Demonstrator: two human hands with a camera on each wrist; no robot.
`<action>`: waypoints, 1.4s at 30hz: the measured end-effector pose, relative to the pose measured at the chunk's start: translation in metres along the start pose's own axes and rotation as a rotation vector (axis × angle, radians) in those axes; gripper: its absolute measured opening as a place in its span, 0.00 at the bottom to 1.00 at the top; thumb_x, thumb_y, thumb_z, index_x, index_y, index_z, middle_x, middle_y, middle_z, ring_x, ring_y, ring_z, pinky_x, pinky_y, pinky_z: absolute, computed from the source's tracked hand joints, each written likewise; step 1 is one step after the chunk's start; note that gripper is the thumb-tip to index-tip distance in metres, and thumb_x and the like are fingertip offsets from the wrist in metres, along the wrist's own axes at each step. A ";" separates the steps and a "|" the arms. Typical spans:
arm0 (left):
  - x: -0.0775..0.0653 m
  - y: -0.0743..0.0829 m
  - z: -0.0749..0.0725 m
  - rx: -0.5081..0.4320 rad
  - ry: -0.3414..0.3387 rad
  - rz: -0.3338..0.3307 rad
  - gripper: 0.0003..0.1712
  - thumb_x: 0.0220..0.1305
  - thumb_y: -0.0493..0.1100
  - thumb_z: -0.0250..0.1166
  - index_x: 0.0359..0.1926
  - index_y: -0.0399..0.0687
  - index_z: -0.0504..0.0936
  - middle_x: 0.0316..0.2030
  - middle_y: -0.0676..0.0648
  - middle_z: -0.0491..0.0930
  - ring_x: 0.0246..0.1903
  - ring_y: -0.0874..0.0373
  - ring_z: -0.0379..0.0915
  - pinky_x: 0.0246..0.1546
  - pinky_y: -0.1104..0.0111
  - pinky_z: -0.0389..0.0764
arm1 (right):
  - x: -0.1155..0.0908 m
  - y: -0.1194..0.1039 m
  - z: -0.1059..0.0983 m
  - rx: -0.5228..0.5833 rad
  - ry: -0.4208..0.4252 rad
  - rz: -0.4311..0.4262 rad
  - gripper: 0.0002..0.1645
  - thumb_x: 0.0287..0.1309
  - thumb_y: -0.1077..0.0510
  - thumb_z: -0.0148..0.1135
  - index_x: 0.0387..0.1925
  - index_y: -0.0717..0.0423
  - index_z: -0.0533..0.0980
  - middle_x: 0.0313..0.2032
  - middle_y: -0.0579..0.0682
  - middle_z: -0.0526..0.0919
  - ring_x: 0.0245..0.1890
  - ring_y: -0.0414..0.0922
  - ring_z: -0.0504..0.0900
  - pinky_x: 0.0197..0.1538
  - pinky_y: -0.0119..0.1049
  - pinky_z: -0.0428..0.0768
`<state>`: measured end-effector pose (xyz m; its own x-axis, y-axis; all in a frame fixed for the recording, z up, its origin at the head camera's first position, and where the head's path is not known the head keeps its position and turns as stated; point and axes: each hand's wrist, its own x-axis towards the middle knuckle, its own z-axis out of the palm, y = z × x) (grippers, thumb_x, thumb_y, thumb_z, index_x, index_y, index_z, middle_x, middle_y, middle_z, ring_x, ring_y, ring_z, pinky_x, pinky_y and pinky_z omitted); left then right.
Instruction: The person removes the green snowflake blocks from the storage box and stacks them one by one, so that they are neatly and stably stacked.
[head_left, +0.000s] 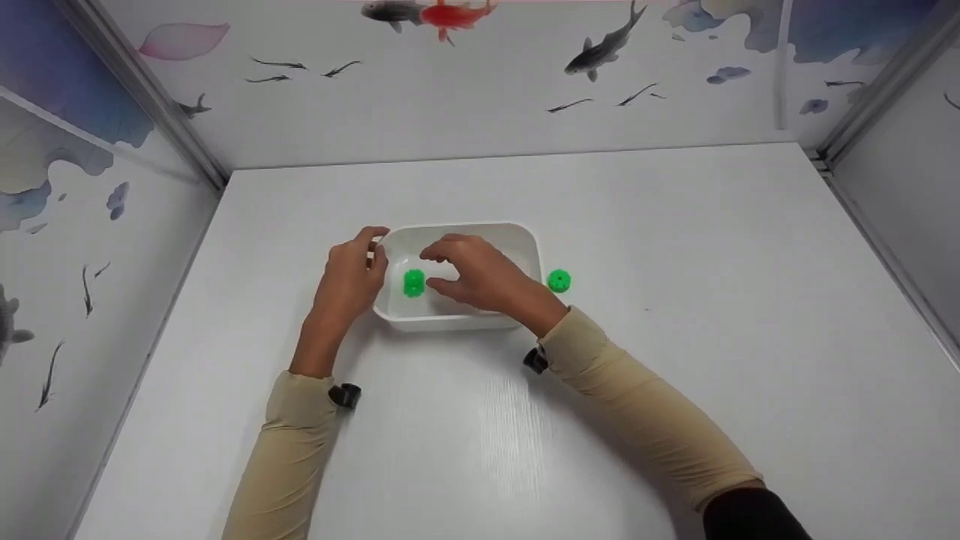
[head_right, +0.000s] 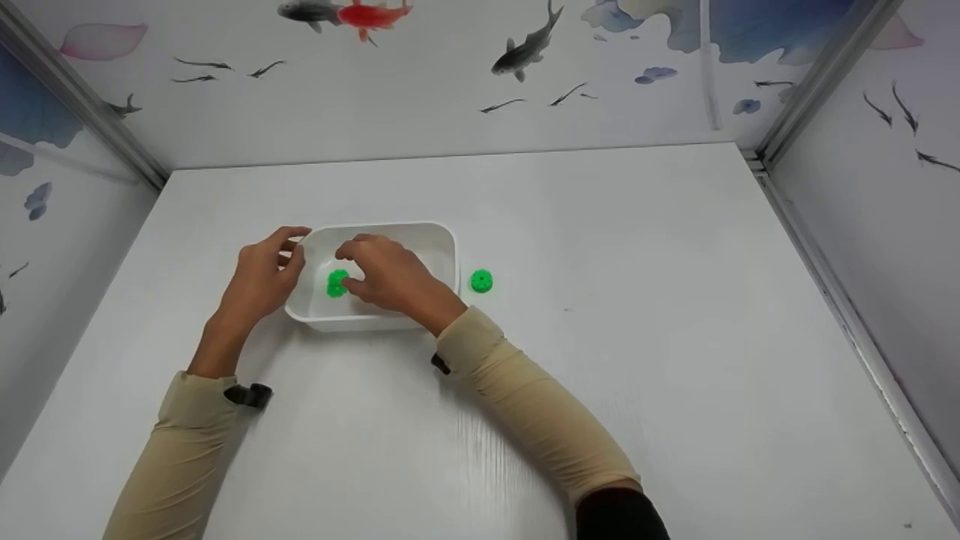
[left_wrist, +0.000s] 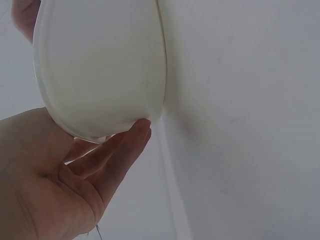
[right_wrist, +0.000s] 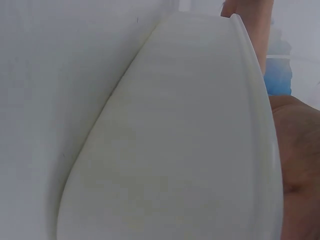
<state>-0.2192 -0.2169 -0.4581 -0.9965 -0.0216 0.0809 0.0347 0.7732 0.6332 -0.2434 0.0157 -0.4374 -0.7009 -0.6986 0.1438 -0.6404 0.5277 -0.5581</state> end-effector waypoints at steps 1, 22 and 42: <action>0.000 0.000 0.000 0.000 -0.001 0.000 0.24 0.85 0.42 0.54 0.76 0.46 0.74 0.60 0.37 0.86 0.52 0.47 0.86 0.56 0.54 0.89 | 0.001 -0.001 0.002 0.000 -0.010 0.010 0.25 0.71 0.57 0.73 0.65 0.60 0.82 0.59 0.58 0.88 0.59 0.55 0.86 0.65 0.47 0.85; -0.001 -0.002 0.001 0.008 0.005 0.013 0.24 0.85 0.42 0.54 0.76 0.45 0.74 0.60 0.36 0.86 0.54 0.44 0.88 0.58 0.52 0.89 | 0.023 -0.006 0.031 -0.157 -0.174 0.162 0.33 0.69 0.52 0.72 0.71 0.55 0.78 0.70 0.55 0.78 0.69 0.51 0.75 0.73 0.46 0.80; 0.000 0.000 0.000 0.025 0.005 0.017 0.24 0.85 0.42 0.54 0.75 0.46 0.74 0.60 0.37 0.86 0.54 0.45 0.87 0.56 0.53 0.89 | 0.027 -0.002 0.035 -0.145 -0.117 0.084 0.17 0.69 0.58 0.70 0.56 0.58 0.87 0.49 0.55 0.86 0.49 0.49 0.79 0.57 0.43 0.85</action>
<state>-0.2195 -0.2167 -0.4576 -0.9954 -0.0113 0.0956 0.0498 0.7889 0.6124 -0.2500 -0.0214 -0.4608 -0.7182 -0.6958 0.0011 -0.6254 0.6449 -0.4393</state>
